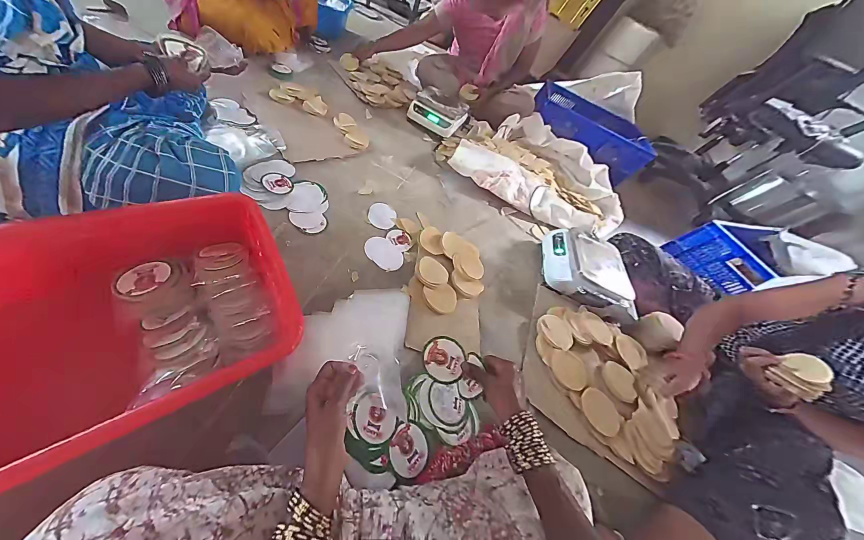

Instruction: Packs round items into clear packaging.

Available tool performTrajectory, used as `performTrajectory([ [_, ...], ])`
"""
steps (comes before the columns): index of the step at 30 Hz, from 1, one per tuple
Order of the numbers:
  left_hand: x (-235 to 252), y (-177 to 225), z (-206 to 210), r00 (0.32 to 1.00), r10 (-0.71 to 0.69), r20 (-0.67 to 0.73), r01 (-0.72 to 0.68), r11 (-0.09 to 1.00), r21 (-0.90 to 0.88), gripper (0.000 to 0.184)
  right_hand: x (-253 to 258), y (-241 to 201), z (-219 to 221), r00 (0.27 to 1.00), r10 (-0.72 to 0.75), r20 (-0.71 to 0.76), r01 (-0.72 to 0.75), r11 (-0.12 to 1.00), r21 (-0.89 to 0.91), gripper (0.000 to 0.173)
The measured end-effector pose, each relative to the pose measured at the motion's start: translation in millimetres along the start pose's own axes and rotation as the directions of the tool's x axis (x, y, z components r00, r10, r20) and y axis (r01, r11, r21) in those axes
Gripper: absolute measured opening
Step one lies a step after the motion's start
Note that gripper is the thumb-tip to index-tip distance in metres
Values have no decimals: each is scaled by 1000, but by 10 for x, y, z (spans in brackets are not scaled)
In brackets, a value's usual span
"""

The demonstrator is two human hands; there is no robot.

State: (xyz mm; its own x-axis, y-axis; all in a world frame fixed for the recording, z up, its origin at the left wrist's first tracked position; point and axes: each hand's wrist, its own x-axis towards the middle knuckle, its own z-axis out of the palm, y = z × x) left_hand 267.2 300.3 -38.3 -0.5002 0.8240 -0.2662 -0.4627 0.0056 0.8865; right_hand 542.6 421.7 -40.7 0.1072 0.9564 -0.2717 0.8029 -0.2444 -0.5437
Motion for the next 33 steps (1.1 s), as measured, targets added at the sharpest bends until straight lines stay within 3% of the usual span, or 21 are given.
performTrajectory([
  [2,-1,5,1,1000,-4,-4,4,1000,12,14,80,75,-5,999,-39,37,41,998,-52,42],
  [5,-5,-2,0,1000,-3,-14,3,1000,-6,15,245,99,-48,996,-56,67,59,997,-50,33],
  [8,4,-27,1,1000,-3,-17,3,1000,-24,13,476,-75,-61,991,-109,-79,119,982,145,25],
  [12,10,-48,14,1000,-26,-16,25,999,-34,13,902,-544,-28,981,-75,-178,151,874,462,41],
  [16,7,-89,-1,998,-53,-17,52,997,-50,12,1412,-950,117,976,-12,-218,145,781,608,42],
  [18,14,-97,1,997,-76,-18,74,995,-59,12,1683,-991,252,971,16,-241,115,845,521,49],
  [20,16,-89,14,994,-110,-23,108,991,-73,12,1798,-1031,306,981,13,-191,23,983,181,67],
  [22,22,-88,17,991,-131,-22,129,989,-71,12,1781,-1125,342,990,11,-142,-38,981,-192,78],
  [23,23,-86,13,991,-134,-18,132,989,-67,11,1796,-1149,382,988,-27,-153,-19,957,-290,73],
  [26,17,-92,-3,991,-137,0,136,989,-58,9,1818,-1182,492,973,-216,-86,164,900,-404,49],
  [27,10,-91,3,990,-144,-3,144,988,-58,11,1822,-1197,526,969,-247,-31,209,876,-434,51],
  [30,-2,-106,21,986,-165,10,166,984,-70,14,1865,-1252,617,981,-176,85,196,864,-463,80],
  [33,2,-113,14,984,-177,23,178,982,-63,15,1928,-1329,668,990,-103,93,135,872,-471,85],
])
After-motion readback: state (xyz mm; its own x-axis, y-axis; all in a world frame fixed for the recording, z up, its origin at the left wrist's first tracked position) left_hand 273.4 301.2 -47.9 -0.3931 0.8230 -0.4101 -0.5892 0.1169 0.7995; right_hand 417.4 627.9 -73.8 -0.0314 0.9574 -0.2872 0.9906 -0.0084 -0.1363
